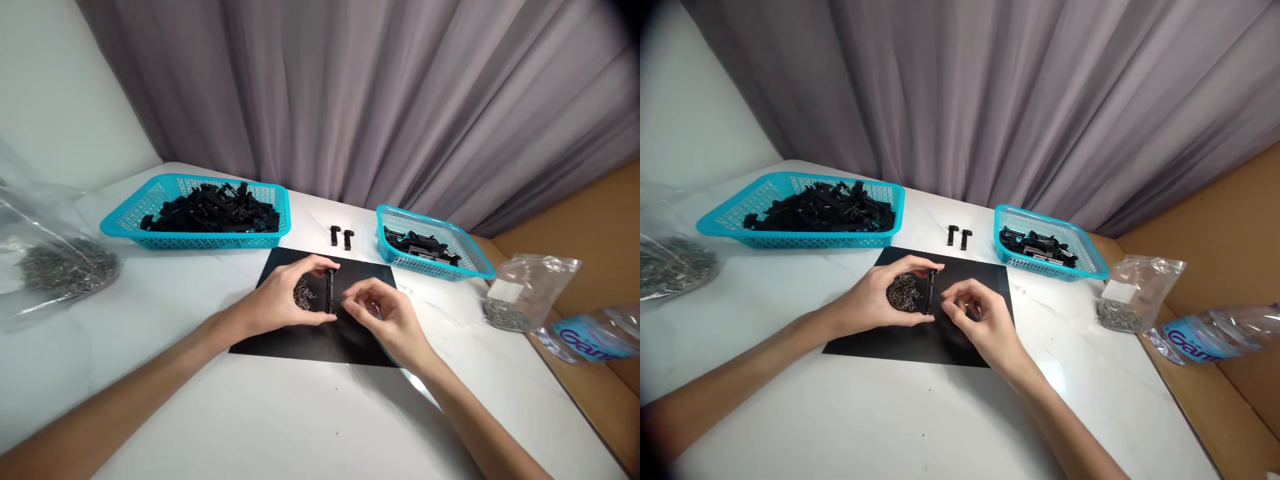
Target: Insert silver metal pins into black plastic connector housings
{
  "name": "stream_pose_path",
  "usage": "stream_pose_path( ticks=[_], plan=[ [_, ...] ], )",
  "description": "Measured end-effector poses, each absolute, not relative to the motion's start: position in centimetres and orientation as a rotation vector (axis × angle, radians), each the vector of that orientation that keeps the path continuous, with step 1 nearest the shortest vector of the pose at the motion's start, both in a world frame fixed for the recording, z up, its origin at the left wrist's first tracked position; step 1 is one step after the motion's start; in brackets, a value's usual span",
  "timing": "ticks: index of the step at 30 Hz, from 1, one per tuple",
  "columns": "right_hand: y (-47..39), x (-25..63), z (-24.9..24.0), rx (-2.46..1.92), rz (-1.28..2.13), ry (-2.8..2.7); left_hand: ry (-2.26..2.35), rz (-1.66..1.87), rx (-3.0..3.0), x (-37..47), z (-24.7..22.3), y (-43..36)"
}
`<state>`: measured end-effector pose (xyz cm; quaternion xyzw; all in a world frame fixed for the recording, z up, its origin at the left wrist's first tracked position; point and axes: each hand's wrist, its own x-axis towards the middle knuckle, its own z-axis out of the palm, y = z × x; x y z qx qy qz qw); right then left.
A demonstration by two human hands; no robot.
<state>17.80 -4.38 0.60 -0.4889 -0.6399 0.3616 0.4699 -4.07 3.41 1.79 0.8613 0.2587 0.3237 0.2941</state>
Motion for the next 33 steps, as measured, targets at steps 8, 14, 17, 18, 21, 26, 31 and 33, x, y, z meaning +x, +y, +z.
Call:
stream_pose_path(
  ticks=[8, 14, 17, 18, 21, 26, 31, 33],
  plan=[
    [-5.1, 17.6, 0.8, -1.278, 0.553, -1.733, 0.637, 0.987, 2.372, -3.7, 1.2, 3.3],
    [-5.7, 17.4, 1.2, -1.231, 0.526, -1.763, 0.607, 1.031, 2.395, -3.6, 1.5, 3.1],
    [-5.7, 17.3, 1.2, -1.293, 0.556, -1.716, 0.620, 1.040, 2.406, -3.6, 1.7, 3.1],
    [-5.7, 17.3, 1.2, -1.299, 0.565, -1.719, 0.623, 1.044, 2.412, -3.6, 1.7, 3.1],
    [-5.6, 17.1, 1.4, -1.289, 0.602, -1.702, 0.619, 1.057, 2.433, -3.6, 1.7, 3.2],
    [-5.4, 16.6, 1.7, -1.261, 0.784, -1.536, 0.595, 1.074, 2.445, -3.5, 1.9, 3.0],
    [-5.4, 16.6, 1.6, -1.222, 1.020, -1.428, 0.590, 1.090, 2.429, -3.4, 2.0, 2.8],
    [-5.4, 16.8, 1.6, -1.215, 1.059, -1.421, 0.586, 1.095, 2.426, -3.4, 2.0, 2.7]
  ],
)
